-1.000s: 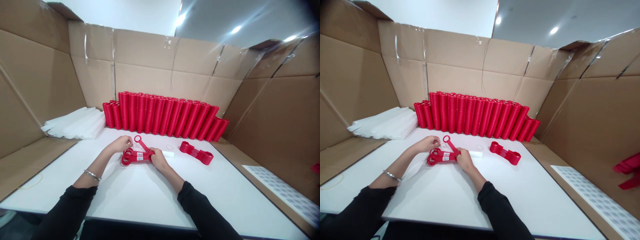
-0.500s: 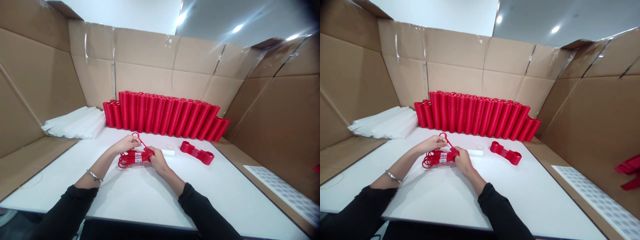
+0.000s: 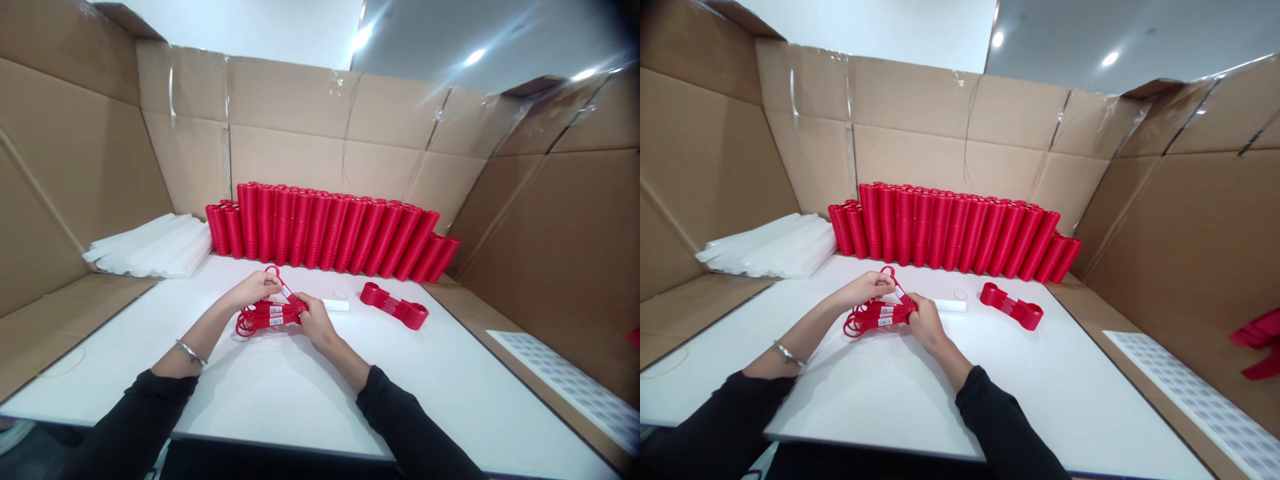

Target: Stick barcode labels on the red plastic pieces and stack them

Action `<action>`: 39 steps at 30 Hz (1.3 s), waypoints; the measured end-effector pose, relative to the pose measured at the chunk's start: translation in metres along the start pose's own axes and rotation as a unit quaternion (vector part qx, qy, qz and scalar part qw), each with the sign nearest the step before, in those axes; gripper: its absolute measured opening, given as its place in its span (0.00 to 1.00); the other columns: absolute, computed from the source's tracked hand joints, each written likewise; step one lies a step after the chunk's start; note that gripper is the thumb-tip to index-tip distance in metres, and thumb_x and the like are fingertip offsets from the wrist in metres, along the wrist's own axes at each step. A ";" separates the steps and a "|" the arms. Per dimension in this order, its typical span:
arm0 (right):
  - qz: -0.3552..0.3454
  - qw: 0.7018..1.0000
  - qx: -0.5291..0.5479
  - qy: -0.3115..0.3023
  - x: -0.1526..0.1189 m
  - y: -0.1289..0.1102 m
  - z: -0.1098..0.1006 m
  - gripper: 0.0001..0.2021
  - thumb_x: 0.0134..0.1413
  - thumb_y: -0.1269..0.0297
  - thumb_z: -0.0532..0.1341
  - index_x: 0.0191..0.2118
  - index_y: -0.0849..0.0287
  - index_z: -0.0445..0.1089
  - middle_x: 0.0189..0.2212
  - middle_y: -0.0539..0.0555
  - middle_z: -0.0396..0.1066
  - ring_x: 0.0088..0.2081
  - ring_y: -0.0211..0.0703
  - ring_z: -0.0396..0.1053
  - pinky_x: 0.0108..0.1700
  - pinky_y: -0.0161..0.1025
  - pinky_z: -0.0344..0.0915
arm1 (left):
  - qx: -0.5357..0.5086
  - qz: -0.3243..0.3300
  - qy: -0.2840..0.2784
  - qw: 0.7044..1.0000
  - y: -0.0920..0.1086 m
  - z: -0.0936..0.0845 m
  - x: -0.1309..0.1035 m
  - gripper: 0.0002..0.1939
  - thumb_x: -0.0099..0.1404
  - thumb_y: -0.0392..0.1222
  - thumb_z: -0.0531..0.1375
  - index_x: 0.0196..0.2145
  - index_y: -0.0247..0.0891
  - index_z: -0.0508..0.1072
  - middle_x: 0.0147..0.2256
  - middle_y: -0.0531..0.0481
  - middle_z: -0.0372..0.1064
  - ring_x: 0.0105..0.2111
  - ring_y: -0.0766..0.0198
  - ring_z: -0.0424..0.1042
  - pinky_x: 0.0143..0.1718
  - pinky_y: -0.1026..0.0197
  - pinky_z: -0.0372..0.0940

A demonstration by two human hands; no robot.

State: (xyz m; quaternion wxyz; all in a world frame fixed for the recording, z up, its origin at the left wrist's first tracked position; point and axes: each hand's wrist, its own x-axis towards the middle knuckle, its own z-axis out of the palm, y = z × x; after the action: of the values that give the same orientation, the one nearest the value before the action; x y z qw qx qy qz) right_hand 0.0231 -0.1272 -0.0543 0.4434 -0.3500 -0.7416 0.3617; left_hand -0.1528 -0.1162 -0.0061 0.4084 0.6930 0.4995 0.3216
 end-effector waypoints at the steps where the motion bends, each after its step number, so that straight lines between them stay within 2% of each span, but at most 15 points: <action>1: 0.000 1.000 0.001 0.001 0.000 0.000 0.000 0.22 0.33 0.76 0.46 0.34 0.61 0.71 0.30 0.50 0.72 0.32 0.41 0.66 0.37 0.35 0.61 | 0.000 0.000 0.004 1.000 0.000 0.001 0.000 0.15 0.52 0.51 0.57 0.25 0.34 0.66 0.16 0.58 0.53 0.16 0.73 0.51 0.18 0.67 0.45; 5: 0.001 1.000 0.001 0.007 0.000 0.001 0.000 0.21 0.33 0.76 0.46 0.33 0.61 0.71 0.29 0.50 0.71 0.31 0.41 0.66 0.35 0.34 0.60 | 0.024 0.020 0.024 0.999 0.000 0.003 0.002 0.14 0.53 0.49 0.56 0.24 0.34 0.66 0.16 0.59 0.52 0.16 0.73 0.49 0.18 0.67 0.43; 9: -0.001 1.000 0.002 0.010 -0.001 -0.001 0.001 0.20 0.33 0.76 0.46 0.33 0.61 0.70 0.29 0.50 0.71 0.30 0.40 0.65 0.34 0.34 0.60 | 0.110 0.060 0.073 0.989 -0.001 0.009 0.002 0.14 0.55 0.50 0.55 0.26 0.35 0.66 0.16 0.59 0.50 0.17 0.71 0.51 0.20 0.66 0.44; 14: -0.007 1.000 0.018 0.004 -0.002 -0.004 0.001 0.21 0.34 0.76 0.46 0.35 0.60 0.70 0.30 0.50 0.71 0.31 0.41 0.66 0.34 0.35 0.60 | 0.251 0.075 0.129 0.956 -0.005 0.020 -0.001 0.16 0.56 0.54 0.56 0.34 0.39 0.62 0.19 0.57 0.58 0.22 0.65 0.60 0.23 0.65 0.50; 18: -0.007 1.000 0.021 0.008 -0.001 -0.004 0.001 0.21 0.33 0.76 0.46 0.34 0.61 0.70 0.30 0.50 0.72 0.31 0.41 0.66 0.35 0.35 0.60 | 0.249 0.059 0.193 0.947 -0.011 0.018 0.000 0.20 0.59 0.53 0.53 0.45 0.40 0.57 0.27 0.52 0.65 0.28 0.61 0.66 0.29 0.63 0.56; 21: -0.003 1.000 0.006 0.006 0.000 -0.003 0.001 0.20 0.33 0.76 0.46 0.33 0.61 0.70 0.29 0.50 0.71 0.31 0.41 0.66 0.34 0.35 0.60 | 0.221 0.057 0.237 0.944 -0.016 0.011 0.003 0.18 0.61 0.52 0.50 0.46 0.41 0.57 0.33 0.50 0.67 0.31 0.61 0.67 0.31 0.62 0.58; 28: 0.007 1.000 0.008 0.006 0.001 0.002 0.001 0.21 0.33 0.76 0.46 0.34 0.61 0.71 0.30 0.51 0.72 0.32 0.41 0.66 0.36 0.35 0.60 | 0.193 0.032 0.242 0.950 -0.017 0.004 0.006 0.13 0.62 0.48 0.50 0.42 0.40 0.60 0.28 0.51 0.66 0.26 0.62 0.66 0.28 0.63 0.58; 31: 0.012 1.000 0.006 0.008 0.001 0.002 0.001 0.21 0.33 0.76 0.46 0.34 0.61 0.71 0.30 0.50 0.72 0.32 0.42 0.66 0.35 0.35 0.61 | 0.195 0.023 0.237 0.951 -0.018 0.003 0.006 0.10 0.62 0.40 0.46 0.43 0.40 0.58 0.27 0.52 0.65 0.25 0.63 0.66 0.28 0.63 0.58; 34: 0.009 1.000 0.010 0.016 0.001 0.001 -0.001 0.22 0.33 0.77 0.46 0.35 0.61 0.71 0.31 0.51 0.72 0.33 0.42 0.67 0.36 0.35 0.61 | 0.211 0.024 0.223 0.951 -0.018 0.002 0.005 0.13 0.61 0.35 0.45 0.44 0.40 0.56 0.28 0.51 0.66 0.27 0.62 0.67 0.29 0.63 0.57; 37: 0.004 0.999 0.018 0.041 0.003 0.002 -0.003 0.23 0.33 0.77 0.46 0.36 0.61 0.71 0.33 0.51 0.73 0.35 0.42 0.67 0.38 0.36 0.61 | 0.244 0.018 0.214 0.946 -0.016 -0.001 0.004 0.12 0.60 0.36 0.45 0.43 0.40 0.57 0.28 0.51 0.67 0.28 0.61 0.67 0.28 0.63 0.56; 39: 0.001 0.999 0.018 0.051 0.004 0.005 -0.005 0.24 0.33 0.77 0.46 0.37 0.62 0.71 0.33 0.51 0.73 0.35 0.42 0.67 0.38 0.36 0.61 | 0.291 0.009 0.215 0.932 -0.015 -0.004 0.003 0.10 0.59 0.38 0.47 0.39 0.40 0.60 0.28 0.50 0.67 0.28 0.60 0.67 0.28 0.63 0.55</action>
State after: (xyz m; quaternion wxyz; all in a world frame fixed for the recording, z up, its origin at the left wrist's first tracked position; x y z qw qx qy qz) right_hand 0.0273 -0.1203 -0.0557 0.4869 -0.3606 -0.7108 0.3573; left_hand -0.1617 -0.1099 -0.0175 0.0689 0.7003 0.6407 0.3073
